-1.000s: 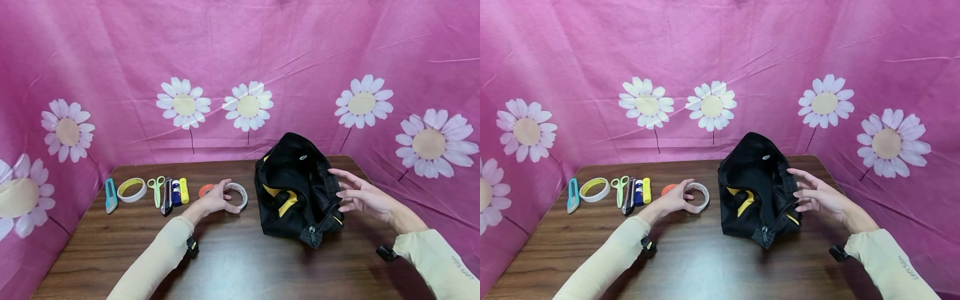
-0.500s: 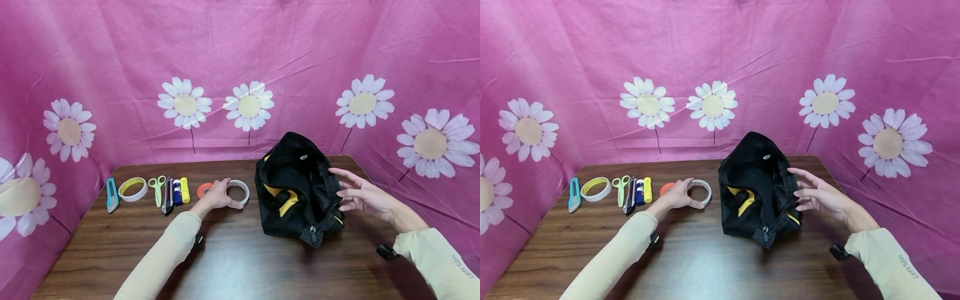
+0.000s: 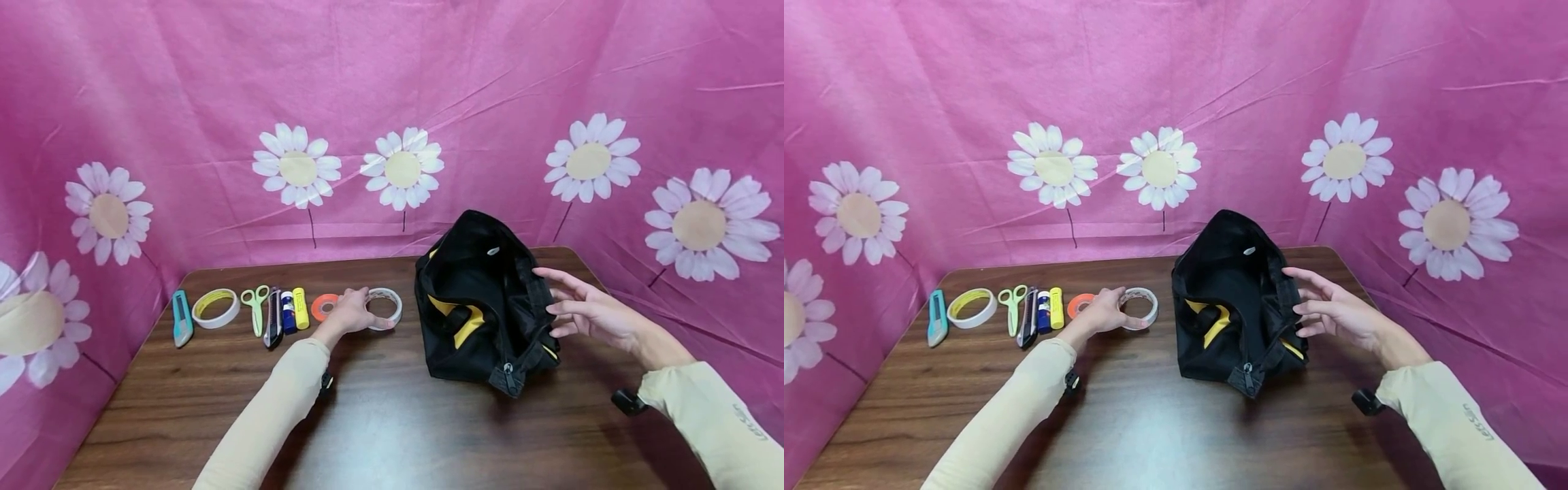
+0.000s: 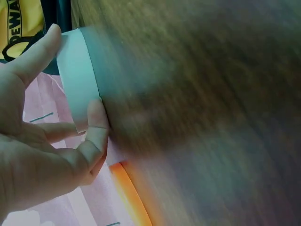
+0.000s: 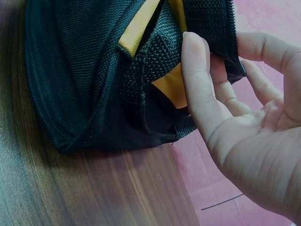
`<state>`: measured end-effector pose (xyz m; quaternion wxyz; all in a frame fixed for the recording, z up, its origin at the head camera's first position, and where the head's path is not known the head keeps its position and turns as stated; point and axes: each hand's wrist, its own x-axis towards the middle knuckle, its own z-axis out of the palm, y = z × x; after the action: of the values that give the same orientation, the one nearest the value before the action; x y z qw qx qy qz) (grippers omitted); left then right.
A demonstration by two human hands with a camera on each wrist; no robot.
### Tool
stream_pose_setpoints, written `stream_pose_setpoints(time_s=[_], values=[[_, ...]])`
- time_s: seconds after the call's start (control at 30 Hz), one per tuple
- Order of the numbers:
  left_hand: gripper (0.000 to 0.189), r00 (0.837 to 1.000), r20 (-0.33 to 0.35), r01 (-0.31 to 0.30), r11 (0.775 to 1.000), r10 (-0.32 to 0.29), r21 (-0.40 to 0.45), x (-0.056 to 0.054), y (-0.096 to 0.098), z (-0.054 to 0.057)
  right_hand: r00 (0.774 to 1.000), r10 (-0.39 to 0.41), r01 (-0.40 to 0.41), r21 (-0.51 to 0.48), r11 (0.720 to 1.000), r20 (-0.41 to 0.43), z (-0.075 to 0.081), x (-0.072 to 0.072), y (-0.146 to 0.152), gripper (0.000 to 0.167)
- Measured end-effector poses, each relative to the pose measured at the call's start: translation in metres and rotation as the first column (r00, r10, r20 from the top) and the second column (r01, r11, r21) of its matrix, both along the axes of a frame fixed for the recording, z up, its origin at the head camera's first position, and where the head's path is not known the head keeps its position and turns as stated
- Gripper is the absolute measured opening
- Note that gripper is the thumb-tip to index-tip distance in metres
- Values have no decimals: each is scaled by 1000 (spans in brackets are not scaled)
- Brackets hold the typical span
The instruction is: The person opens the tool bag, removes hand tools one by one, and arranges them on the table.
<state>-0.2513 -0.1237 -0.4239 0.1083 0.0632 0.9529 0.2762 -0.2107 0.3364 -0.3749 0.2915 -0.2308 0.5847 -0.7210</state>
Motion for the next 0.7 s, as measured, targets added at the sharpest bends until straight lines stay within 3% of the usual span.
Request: stream_pose_setpoints(time_s=[0.13, 0.47, 0.6, 0.7], values=[[94, 1000, 0, 20, 1000, -20, 8, -2, -2, 0, 1000, -11, 11, -2, 1000, 4, 0, 1, 0, 67], [102, 1000, -12, -3, 997, 4, 79, 2, -4, 1, 1000, 4, -4, 12, 1000, -22, 7, 0, -1, 66], [92, 996, -72, 63, 995, -57, 78, 6, -10, 12, 996, -44, 54, 136, 989, -72, 18, -2, -2, 62], [78, 980, -149, 141, 989, -132, 52, 6, -20, 29, 988, -81, 115, 270, 956, -134, 30, -3, -3, 60]])
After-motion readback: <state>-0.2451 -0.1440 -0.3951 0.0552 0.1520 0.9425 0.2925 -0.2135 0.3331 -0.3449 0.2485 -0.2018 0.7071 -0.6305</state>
